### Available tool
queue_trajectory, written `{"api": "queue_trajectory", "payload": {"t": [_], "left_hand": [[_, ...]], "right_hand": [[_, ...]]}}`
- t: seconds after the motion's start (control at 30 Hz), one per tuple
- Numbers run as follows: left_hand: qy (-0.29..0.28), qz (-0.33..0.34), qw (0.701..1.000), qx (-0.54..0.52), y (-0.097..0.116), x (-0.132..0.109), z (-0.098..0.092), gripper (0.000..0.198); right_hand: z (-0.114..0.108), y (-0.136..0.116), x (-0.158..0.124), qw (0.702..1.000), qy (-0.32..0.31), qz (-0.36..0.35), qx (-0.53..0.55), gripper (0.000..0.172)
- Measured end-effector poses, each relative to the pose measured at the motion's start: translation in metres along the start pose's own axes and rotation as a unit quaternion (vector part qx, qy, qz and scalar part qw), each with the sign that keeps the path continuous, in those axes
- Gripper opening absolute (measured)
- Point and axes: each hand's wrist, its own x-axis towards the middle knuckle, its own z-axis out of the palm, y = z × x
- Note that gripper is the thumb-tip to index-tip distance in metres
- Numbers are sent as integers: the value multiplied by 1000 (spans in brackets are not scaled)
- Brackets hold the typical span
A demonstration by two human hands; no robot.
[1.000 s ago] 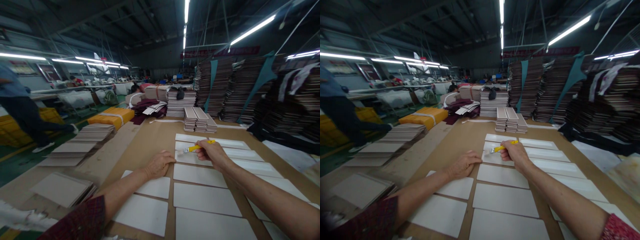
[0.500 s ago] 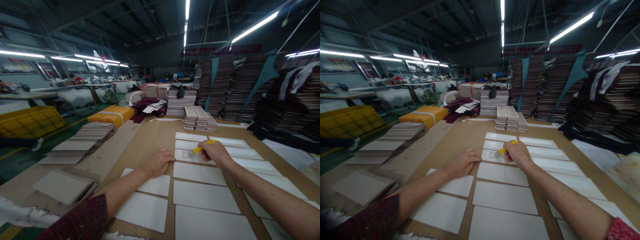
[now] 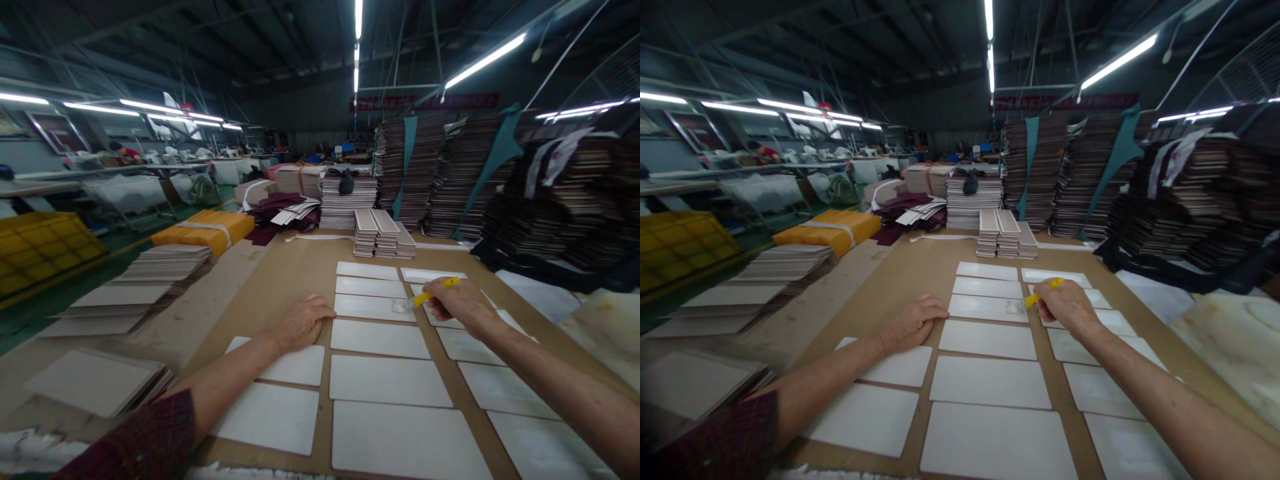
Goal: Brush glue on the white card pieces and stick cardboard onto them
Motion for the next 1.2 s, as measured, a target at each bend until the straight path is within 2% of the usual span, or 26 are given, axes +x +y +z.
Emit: {"api": "queue_trajectory", "payload": {"t": [0.23, 0.37, 0.47, 0.6, 0.73, 0.83, 0.97, 1.2], "left_hand": [[-3, -3, 1000, -5, 1, 0, -1, 48], [-8, -1, 1000, 5, -1, -1, -1, 48], [4, 0, 1000, 14, -2, -2, 0, 47], [-6, 4, 1000, 25, -1, -3, 0, 44], [-25, 4, 999, 35, 1, -2, 0, 48], [-35, -1, 999, 36, 2, 0, -1, 49], [-28, -3, 999, 26, 3, 0, -1, 49], [-24, -7, 999, 25, 1, 0, 0, 49]], "right_hand": [[-18, 8, 1, 999, 22, -5, -25, 14], [-17, -7, -13, 998, 36, -10, 58, 12], [1, -26, -26, 989, 28, -8, 142, 10], [43, -45, -33, 985, -28, 4, 171, 11], [83, -46, -29, 985, -70, 2, 161, 13], [95, -42, -24, 986, -78, 3, 144, 12], [85, -38, -18, 991, -75, 5, 110, 9], [29, -23, -14, 997, -27, 14, 66, 14]]}}
